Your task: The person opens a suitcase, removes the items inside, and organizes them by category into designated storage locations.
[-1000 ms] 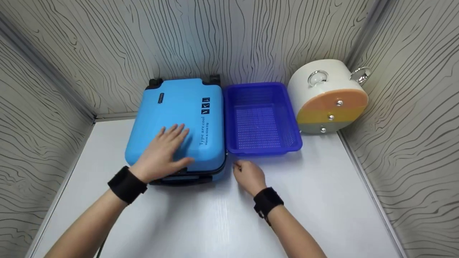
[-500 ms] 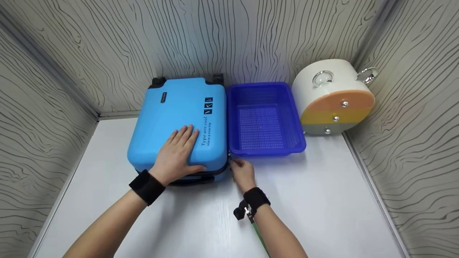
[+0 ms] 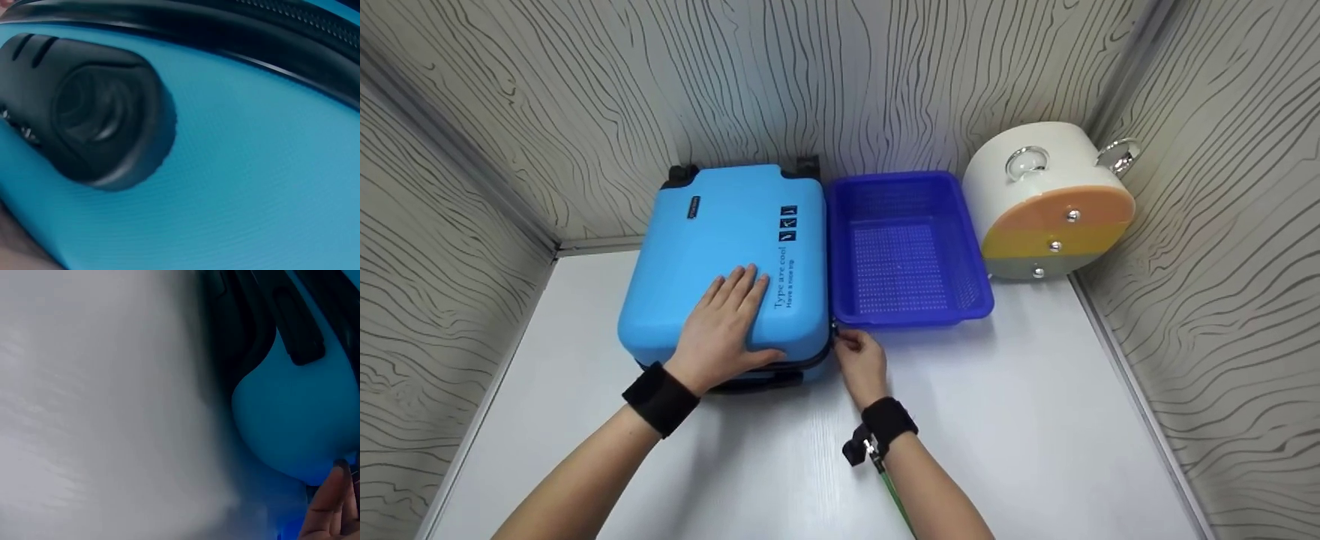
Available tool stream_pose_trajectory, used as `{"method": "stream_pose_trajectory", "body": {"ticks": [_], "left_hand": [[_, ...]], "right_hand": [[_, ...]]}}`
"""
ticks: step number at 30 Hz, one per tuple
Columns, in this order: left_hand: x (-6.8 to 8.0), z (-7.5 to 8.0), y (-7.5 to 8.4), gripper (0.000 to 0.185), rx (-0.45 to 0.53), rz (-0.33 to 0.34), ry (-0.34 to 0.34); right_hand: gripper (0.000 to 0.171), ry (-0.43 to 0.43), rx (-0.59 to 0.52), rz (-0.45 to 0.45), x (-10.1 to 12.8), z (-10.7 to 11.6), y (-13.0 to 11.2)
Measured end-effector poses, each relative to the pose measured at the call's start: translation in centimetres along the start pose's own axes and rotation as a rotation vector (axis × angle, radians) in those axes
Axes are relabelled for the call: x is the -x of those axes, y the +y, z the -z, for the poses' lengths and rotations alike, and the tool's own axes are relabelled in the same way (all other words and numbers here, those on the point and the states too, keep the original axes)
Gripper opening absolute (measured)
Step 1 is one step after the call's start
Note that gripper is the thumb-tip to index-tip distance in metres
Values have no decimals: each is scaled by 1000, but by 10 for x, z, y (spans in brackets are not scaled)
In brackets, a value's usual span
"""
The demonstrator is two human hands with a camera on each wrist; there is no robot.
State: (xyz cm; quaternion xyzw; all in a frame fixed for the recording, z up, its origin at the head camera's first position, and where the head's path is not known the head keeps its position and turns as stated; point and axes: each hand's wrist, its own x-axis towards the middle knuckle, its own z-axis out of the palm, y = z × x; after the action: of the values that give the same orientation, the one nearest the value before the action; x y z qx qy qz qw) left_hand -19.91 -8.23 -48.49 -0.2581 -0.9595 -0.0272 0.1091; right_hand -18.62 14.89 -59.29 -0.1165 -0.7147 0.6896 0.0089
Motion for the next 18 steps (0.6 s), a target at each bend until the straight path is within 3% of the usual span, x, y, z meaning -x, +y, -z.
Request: {"method": "stream_pose_trajectory", "body": {"ticks": [9, 18], "left_hand": [[1, -4, -1, 125, -6, 3, 58], [-1, -5, 2, 123, -14, 14, 53]], "right_hand": [[21, 49, 78, 77, 2, 0, 3], [17, 94, 138, 145, 5, 10, 3]]}}
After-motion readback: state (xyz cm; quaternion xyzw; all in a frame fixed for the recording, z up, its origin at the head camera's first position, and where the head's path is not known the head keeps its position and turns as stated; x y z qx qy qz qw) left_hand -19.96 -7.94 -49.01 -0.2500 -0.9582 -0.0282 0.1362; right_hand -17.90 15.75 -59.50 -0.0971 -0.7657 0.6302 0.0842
